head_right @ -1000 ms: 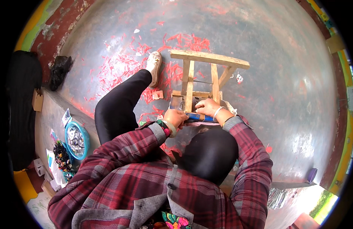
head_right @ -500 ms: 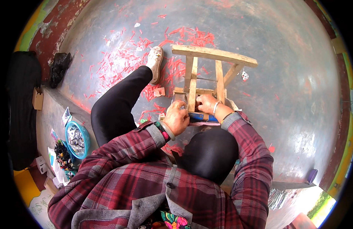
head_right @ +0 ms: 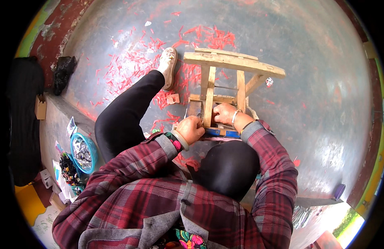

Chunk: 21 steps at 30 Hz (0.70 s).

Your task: The person sits on the floor and assembles hair accessories by inserting small items into clear plastic bags. They then place the filled bags into a blue bowl. Later, they adjust a small wooden stool and place a patterned cushion on it.

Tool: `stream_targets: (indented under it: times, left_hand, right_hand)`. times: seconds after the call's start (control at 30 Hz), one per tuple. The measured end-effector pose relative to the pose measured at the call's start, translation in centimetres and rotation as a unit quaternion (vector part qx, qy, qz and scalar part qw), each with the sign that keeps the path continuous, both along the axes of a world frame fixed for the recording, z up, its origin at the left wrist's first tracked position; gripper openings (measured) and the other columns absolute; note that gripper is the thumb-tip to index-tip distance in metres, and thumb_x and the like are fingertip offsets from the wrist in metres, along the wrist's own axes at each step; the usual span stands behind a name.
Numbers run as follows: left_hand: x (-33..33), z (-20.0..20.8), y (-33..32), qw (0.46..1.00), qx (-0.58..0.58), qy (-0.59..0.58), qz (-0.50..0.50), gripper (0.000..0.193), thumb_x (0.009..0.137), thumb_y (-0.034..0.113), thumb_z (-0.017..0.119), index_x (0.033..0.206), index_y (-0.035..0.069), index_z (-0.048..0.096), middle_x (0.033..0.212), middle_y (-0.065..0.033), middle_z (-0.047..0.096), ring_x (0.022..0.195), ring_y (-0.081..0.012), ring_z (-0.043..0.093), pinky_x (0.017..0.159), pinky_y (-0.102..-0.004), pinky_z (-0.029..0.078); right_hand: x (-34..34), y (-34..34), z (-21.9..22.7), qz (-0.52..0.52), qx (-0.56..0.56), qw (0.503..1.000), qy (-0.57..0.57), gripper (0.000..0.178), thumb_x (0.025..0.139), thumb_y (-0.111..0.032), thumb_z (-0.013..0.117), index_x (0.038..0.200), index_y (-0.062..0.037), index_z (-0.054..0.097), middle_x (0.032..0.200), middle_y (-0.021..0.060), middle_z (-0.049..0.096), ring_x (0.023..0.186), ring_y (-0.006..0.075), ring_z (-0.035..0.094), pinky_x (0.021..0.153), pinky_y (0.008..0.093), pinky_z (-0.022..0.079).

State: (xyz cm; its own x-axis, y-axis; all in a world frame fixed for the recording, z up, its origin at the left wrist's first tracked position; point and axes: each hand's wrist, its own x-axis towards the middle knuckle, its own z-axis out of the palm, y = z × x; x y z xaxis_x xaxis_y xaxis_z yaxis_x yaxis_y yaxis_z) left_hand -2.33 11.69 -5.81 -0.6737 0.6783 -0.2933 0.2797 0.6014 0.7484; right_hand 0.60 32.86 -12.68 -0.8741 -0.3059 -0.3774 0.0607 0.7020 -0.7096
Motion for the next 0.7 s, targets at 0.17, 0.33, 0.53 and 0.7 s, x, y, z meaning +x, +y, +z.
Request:
stream_targets:
  times: [0.17,0.33,0.53,0.7]
  left_hand:
    - [0.7,0.0,-0.2,0.998,-0.051,0.019,-0.007,0.015,0.07,0.018,0.056,0.07,0.003,0.056,0.068,-0.019,0.059,0.069,-0.0381,0.057,0.066,-0.0447,0.044]
    - [0.4,0.1,-0.2,0.999,-0.047,0.01,-0.005,0.016,0.07,0.019,0.056,0.072,0.003,0.057,0.068,-0.0185,0.06,0.069,-0.0371,0.059,0.065,-0.0444,0.045]
    - [-0.6,0.1,0.0,0.993,-0.063,-0.092,0.041,0.019,0.067,0.02,0.061,0.073,0.002,0.061,0.068,-0.0169,0.061,0.068,-0.032,0.061,0.066,-0.0395,0.048]
    - [-0.9,0.8,0.0,0.985,-0.052,-0.15,0.073,0.019,0.065,0.019,0.064,0.072,0.002,0.061,0.067,-0.0153,0.061,0.066,-0.0273,0.061,0.065,-0.0366,0.048]
  right_hand:
    - [0.8,-1.1,-1.6,-0.028,0.105,0.991,0.071,0.018,0.069,-0.016,0.051,0.076,0.0003,0.055,0.08,0.0206,0.06,0.078,0.0395,0.057,0.071,0.0449,0.045]
    - [0.5,-2.1,-1.2,-0.085,0.147,0.985,0.031,0.017,0.073,-0.012,0.047,0.079,0.0004,0.057,0.084,0.0229,0.061,0.082,0.0393,0.058,0.072,0.0449,0.046]
    - [0.0,-2.9,-1.8,-0.163,0.176,0.971,0.013,0.02,0.077,-0.013,0.045,0.088,-0.0009,0.056,0.085,0.023,0.061,0.084,0.0403,0.058,0.073,0.0454,0.046]
    - [-0.6,-1.4,-1.7,-0.189,0.044,0.981,-0.008,0.022,0.075,-0.016,0.055,0.092,-0.0016,0.053,0.085,0.0216,0.06,0.08,0.0378,0.059,0.072,0.0424,0.046]
